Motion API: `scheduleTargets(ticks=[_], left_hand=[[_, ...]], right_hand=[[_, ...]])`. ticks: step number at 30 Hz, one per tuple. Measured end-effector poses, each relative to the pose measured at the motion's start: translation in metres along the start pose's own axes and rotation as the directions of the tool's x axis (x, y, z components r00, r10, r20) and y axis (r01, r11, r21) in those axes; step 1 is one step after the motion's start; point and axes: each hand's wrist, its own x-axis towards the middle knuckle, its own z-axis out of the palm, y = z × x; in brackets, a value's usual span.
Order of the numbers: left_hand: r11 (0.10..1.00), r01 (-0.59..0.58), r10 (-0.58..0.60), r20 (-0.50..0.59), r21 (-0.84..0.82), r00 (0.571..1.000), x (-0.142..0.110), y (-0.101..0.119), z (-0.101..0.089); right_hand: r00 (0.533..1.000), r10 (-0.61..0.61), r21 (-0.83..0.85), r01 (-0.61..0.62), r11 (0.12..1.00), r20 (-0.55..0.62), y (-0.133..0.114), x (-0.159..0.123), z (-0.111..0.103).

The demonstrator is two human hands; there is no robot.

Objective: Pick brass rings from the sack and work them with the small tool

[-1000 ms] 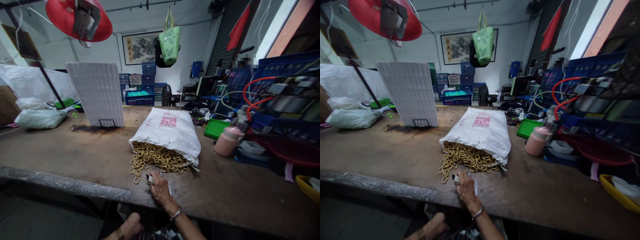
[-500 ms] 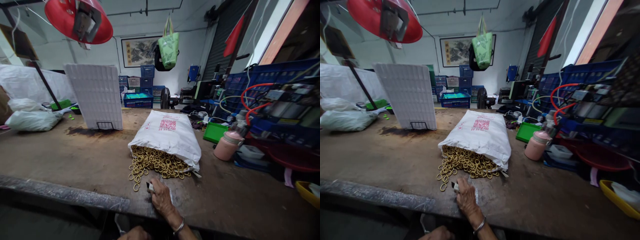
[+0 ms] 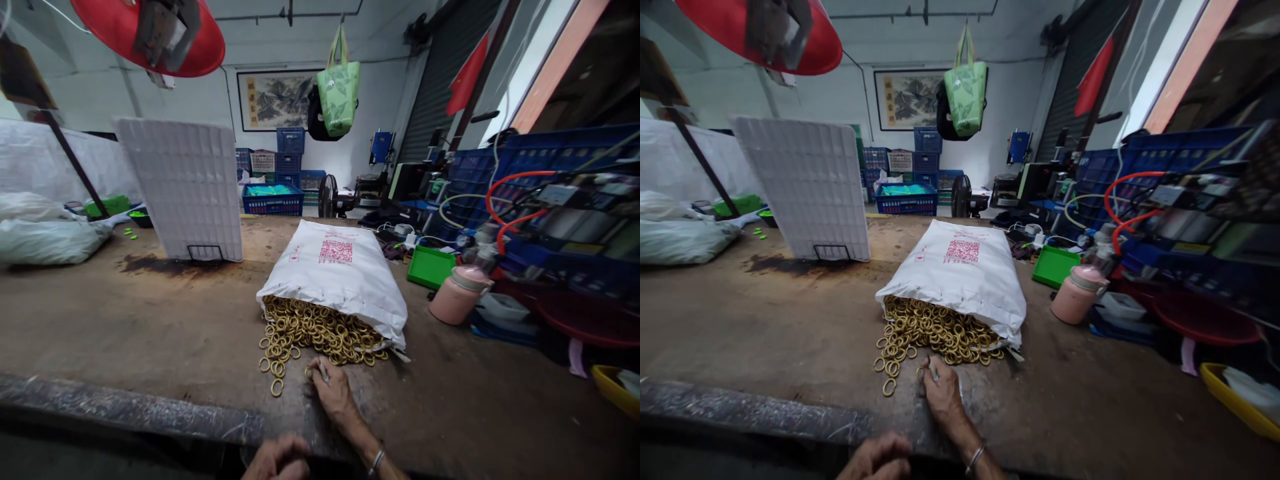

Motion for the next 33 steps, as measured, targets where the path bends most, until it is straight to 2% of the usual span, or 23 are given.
scheduleTargets(ticks=[1,3,5,8,11,13,15,17,19,23,28,33], left_hand=[[0.998,-0.051,0.053,-0.088,0.019,0.995,0.005,-0.002,-0.002],[0.985,-0.155,0.169,-0.263,0.073,0.95,0.015,-0.004,-0.004],[0.959,-0.24,0.277,-0.336,0.147,0.9,0.026,-0.004,-0.005],[0.912,-0.336,0.395,-0.285,0.233,0.873,0.041,-0.004,-0.004],[0.869,-0.429,0.479,-0.209,0.246,0.852,0.05,-0.006,-0.002],[0.869,-0.45,0.486,-0.187,0.205,0.854,0.052,-0.006,-0.002],[0.889,-0.427,0.453,-0.183,0.167,0.873,0.052,-0.006,-0.002],[0.908,-0.389,0.414,-0.192,0.156,0.89,0.05,-0.005,-0.004],[0.918,-0.355,0.388,-0.217,0.174,0.896,0.049,-0.004,-0.006],[0.922,-0.302,0.363,-0.272,0.243,0.891,0.049,0.0,-0.009],[0.879,-0.302,0.415,-0.282,0.369,0.865,0.048,0.003,-0.012],[0.879,-0.315,0.422,-0.276,0.357,0.864,0.053,0.003,-0.009]], right_hand=[[0.997,0.073,0.055,-0.074,0.996,0.013,-0.004,0.002,-0.002],[0.982,0.18,0.159,-0.187,0.969,0.06,-0.009,0.001,-0.005],[0.956,0.261,0.248,-0.287,0.925,0.131,-0.011,-0.003,-0.005],[0.911,0.336,0.366,-0.406,0.837,0.24,-0.009,-0.011,0.001],[0.899,0.325,0.464,-0.431,0.773,0.294,-0.007,-0.017,0.006],[0.861,0.361,0.477,-0.501,0.722,0.358,-0.01,-0.019,0.006],[0.794,0.421,0.449,-0.599,0.663,0.438,-0.015,-0.02,0.005],[0.757,0.448,0.42,-0.643,0.64,0.476,-0.02,-0.022,0.004],[0.768,0.456,0.406,-0.63,0.662,0.449,-0.022,-0.022,0.005],[0.833,0.457,0.384,-0.55,0.742,0.312,-0.019,-0.021,0.007],[0.927,0.315,0.203,-0.354,0.913,0.201,-0.022,-0.023,0.002],[0.935,0.303,0.127,-0.328,0.936,0.183,-0.022,-0.022,0.002]])
